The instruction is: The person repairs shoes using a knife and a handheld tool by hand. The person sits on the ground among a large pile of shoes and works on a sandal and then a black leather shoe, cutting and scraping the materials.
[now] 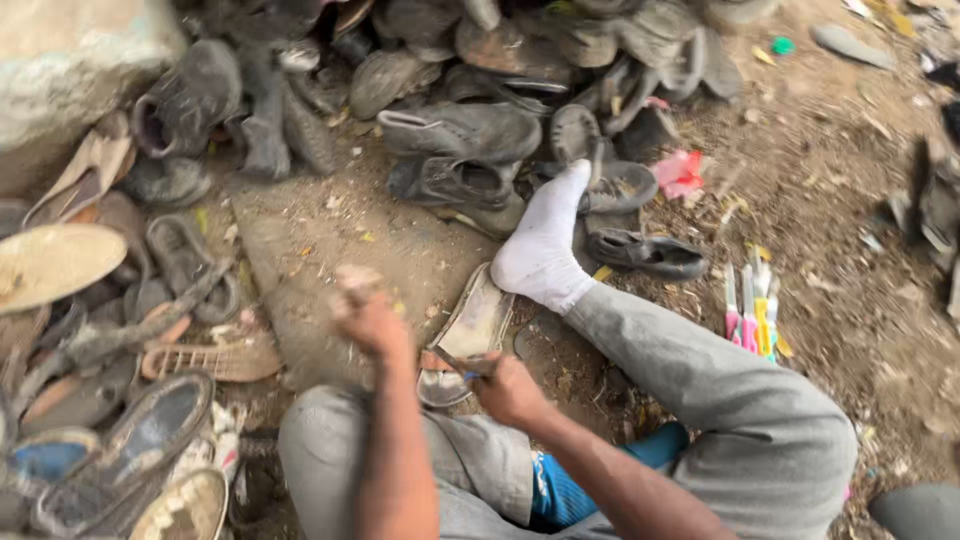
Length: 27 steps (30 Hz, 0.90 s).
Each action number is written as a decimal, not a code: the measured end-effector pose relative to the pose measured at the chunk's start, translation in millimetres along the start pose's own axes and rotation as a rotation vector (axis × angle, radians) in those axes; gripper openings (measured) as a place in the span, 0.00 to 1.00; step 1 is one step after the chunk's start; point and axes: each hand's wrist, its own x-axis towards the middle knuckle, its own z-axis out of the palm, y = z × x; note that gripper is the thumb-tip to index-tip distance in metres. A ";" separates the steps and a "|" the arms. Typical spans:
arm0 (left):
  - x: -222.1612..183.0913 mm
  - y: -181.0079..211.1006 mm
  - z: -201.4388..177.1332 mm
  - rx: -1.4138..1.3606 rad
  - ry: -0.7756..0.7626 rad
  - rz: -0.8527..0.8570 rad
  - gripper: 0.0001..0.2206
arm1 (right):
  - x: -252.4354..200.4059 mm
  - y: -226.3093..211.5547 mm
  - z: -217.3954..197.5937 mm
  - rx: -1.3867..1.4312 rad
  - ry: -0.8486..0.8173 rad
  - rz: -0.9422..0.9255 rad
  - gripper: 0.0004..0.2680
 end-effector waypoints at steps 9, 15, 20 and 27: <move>-57.5 44.0 0.7 0.806 -0.339 0.887 0.24 | -28.3 26.1 -60.2 0.124 0.144 0.312 0.16; -129.9 23.7 -22.8 1.263 -1.011 0.918 0.16 | -46.3 59.9 -77.9 0.307 0.229 0.181 0.15; -117.9 26.0 -31.4 1.378 -1.247 0.485 0.13 | -37.7 59.4 -57.6 0.379 -0.036 0.522 0.12; -112.5 7.6 -38.1 0.742 -1.008 0.700 0.07 | -6.3 64.0 -28.5 0.144 0.132 0.132 0.08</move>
